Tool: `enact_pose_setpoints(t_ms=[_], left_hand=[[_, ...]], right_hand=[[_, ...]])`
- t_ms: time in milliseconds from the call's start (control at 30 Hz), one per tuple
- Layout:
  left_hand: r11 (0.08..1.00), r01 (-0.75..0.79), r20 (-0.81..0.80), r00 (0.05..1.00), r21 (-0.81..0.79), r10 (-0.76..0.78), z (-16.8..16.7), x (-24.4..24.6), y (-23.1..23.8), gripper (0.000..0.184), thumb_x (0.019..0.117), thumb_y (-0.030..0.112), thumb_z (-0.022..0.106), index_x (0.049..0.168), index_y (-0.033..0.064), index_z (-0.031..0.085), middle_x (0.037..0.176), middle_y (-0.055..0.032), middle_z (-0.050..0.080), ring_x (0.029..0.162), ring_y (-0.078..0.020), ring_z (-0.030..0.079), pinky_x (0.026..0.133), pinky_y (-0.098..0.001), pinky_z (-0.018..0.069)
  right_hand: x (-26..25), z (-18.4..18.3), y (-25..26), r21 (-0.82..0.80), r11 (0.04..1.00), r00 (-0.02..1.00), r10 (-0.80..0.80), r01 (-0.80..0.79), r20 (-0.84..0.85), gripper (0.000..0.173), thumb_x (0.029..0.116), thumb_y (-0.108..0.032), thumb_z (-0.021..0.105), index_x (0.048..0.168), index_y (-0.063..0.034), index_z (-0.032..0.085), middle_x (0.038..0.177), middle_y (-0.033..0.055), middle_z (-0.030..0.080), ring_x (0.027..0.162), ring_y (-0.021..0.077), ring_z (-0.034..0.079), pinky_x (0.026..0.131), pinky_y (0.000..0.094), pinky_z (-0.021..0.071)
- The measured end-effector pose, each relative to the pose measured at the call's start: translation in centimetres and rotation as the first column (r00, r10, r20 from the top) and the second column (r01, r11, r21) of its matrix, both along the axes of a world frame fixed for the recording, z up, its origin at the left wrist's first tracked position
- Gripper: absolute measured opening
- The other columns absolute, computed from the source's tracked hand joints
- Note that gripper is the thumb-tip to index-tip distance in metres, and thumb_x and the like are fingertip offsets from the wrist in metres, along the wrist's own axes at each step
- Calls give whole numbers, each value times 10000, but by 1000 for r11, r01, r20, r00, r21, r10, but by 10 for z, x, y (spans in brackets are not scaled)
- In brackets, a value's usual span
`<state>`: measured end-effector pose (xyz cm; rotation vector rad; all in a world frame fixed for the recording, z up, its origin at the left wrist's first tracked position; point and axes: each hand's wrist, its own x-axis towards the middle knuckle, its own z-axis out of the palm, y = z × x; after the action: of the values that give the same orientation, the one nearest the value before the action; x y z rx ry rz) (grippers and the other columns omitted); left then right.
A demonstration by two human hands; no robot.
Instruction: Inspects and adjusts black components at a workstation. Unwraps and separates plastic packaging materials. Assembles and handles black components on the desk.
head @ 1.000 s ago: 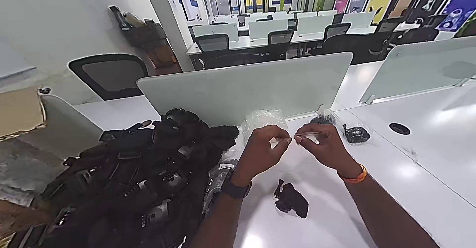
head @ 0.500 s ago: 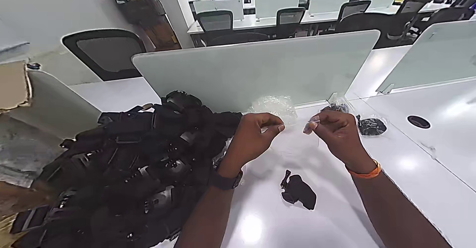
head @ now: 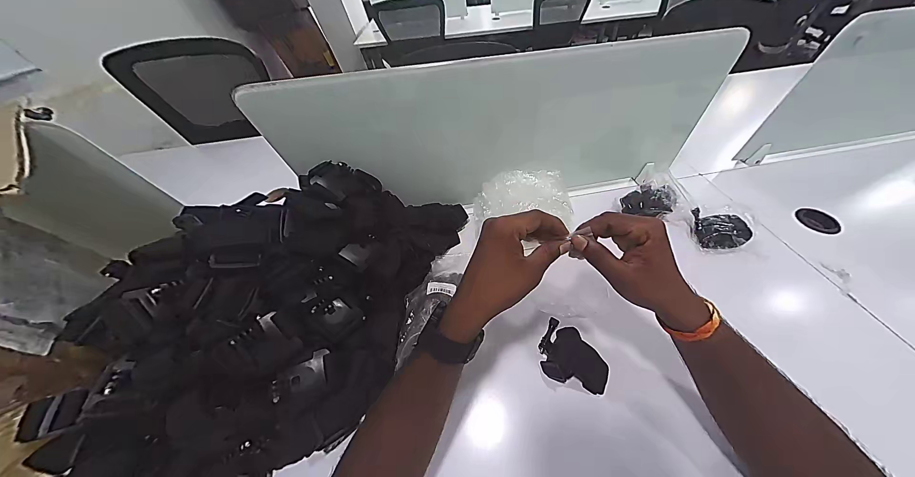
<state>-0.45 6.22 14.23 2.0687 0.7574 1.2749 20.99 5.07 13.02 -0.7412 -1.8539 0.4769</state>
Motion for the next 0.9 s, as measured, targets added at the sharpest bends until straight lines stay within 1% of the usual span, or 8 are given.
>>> enact_pose_setpoints(t_ms=[100, 367, 600, 667, 700, 767, 800, 900], left_hand=[[999, -30, 9, 999, -12, 30, -2, 2, 1, 88, 885, 55, 780, 962, 56, 737, 893, -11, 746, 855, -81, 720, 808, -283, 622], [999, -42, 26, 999, -4, 42, -4, 4, 1, 92, 887, 32, 764, 964, 51, 716, 887, -20, 739, 833, -93, 717, 783, -285, 619], [987, -149, 1, 989, 55, 149, -11, 8, 3, 211, 851, -20, 749, 787, 93, 583, 762, -2, 675, 684, -83, 630, 617, -269, 525], [980, -162, -14, 986, 114, 165, -11, 5, 8, 149, 875, 32, 765, 843, 85, 630, 842, -9, 718, 772, -86, 679, 699, -286, 570], [972, -176, -28, 983, 156, 183, -8, 1, 10, 126, 889, 90, 782, 947, 69, 673, 932, -27, 730, 877, -109, 702, 801, -317, 597], [946, -236, -66, 965, 221, 256, 3, -11, 11, 364, 908, 197, 785, 1218, 38, 680, 1224, -96, 696, 1140, -190, 662, 999, -399, 547], [926, -284, -63, 949, 250, 308, 10, -20, 10, 429, 926, 223, 765, 1293, 35, 647, 1340, -108, 650, 1223, -205, 625, 1042, -410, 518], [851, -453, 73, 890, 264, 451, 26, -46, 4, 328, 990, 175, 669, 1276, 20, 633, 1423, -99, 601, 1295, -185, 589, 1072, -393, 503]], right_hand=[[2, 3, 1, -11, 1000, 1000, 11, -11, -12, 66, 916, -115, 693, 965, -78, 717, 863, -34, 710, 775, 59, 678, 735, 253, 597], [2, 1, 0, 2, 1000, 1000, -12, 12, 8, 49, 917, -94, 689, 902, -79, 734, 845, -41, 717, 791, 46, 684, 748, 239, 594], [-4, -6, 0, -7, 1000, 996, -11, 11, 86, 80, 956, -118, 636, 935, -75, 700, 841, -37, 693, 783, 39, 668, 743, 241, 586], [-2, -5, 1, 35, 997, 990, -75, 71, 116, 87, 954, -126, 651, 953, -76, 722, 863, -39, 713, 807, 29, 675, 768, 240, 585], [1, -2, 2, 96, 987, 980, -142, 130, 136, 98, 951, -127, 655, 958, -70, 734, 885, -27, 722, 829, 34, 679, 787, 251, 584], [10, 4, 5, 264, 921, 930, -334, 288, 150, 143, 956, -134, 648, 979, -37, 750, 960, 52, 742, 920, 119, 699, 864, 352, 576], [15, 9, 8, 339, 866, 896, -427, 368, 118, 160, 963, -128, 642, 991, -15, 751, 991, 104, 741, 953, 185, 698, 878, 412, 555], [23, 22, 31, 513, 663, 787, -616, 545, -40, 154, 989, -148, 669, 1026, -28, 759, 1026, 162, 708, 1020, 283, 647, 905, 450, 495]])
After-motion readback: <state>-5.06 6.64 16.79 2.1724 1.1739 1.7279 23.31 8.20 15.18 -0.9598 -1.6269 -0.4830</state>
